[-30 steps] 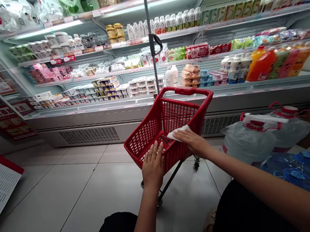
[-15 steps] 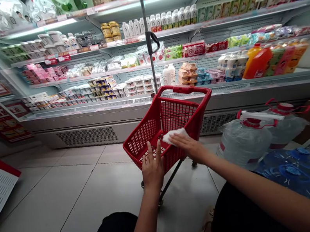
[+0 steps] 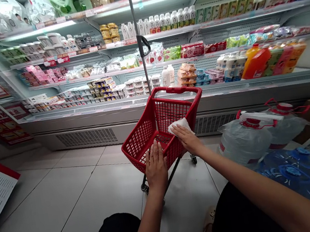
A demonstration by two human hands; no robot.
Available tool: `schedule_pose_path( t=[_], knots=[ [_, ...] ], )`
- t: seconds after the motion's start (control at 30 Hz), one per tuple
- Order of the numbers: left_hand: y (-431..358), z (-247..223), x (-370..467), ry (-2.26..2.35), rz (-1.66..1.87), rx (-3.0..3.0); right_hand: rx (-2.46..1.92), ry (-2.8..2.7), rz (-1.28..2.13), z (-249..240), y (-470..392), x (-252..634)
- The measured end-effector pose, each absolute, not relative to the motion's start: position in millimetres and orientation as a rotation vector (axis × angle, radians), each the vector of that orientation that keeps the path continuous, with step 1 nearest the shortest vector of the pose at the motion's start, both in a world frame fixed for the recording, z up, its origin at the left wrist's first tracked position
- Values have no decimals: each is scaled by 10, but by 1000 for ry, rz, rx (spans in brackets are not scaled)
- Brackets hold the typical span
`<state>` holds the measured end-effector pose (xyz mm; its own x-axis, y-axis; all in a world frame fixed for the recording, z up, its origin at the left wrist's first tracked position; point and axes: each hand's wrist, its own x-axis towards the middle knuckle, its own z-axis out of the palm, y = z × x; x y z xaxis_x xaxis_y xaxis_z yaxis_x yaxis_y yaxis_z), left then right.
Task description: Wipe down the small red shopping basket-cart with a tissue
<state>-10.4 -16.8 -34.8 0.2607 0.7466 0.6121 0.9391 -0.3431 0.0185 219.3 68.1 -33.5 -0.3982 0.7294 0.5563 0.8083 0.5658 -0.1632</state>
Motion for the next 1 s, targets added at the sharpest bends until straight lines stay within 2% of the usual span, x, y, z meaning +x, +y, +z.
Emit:
schedule_pose_path(
  t=[0.2, 0.37, 0.53, 0.73, 1.0],
  knots=[
    [-210, -321, -94, -1580, -764, -2154, -993, -2405, -90, -392, 185, 1636],
    [-187, -251, -414, -1485, -733, -2323, -874, -2522, -57, -281, 107, 1715],
    [-71, -246, -765, -1492, -623, -2451, -1049, -2455, -83, -245, 491, 2092],
    [-80, -290, -599, -1508, -603, -2406, -1180, -2348, -86, -347, 753, 2158],
    [-209, -379, -285, -1547, -706, -2280, -1088, -2353, 19, -445, 137, 1802]
  ],
)
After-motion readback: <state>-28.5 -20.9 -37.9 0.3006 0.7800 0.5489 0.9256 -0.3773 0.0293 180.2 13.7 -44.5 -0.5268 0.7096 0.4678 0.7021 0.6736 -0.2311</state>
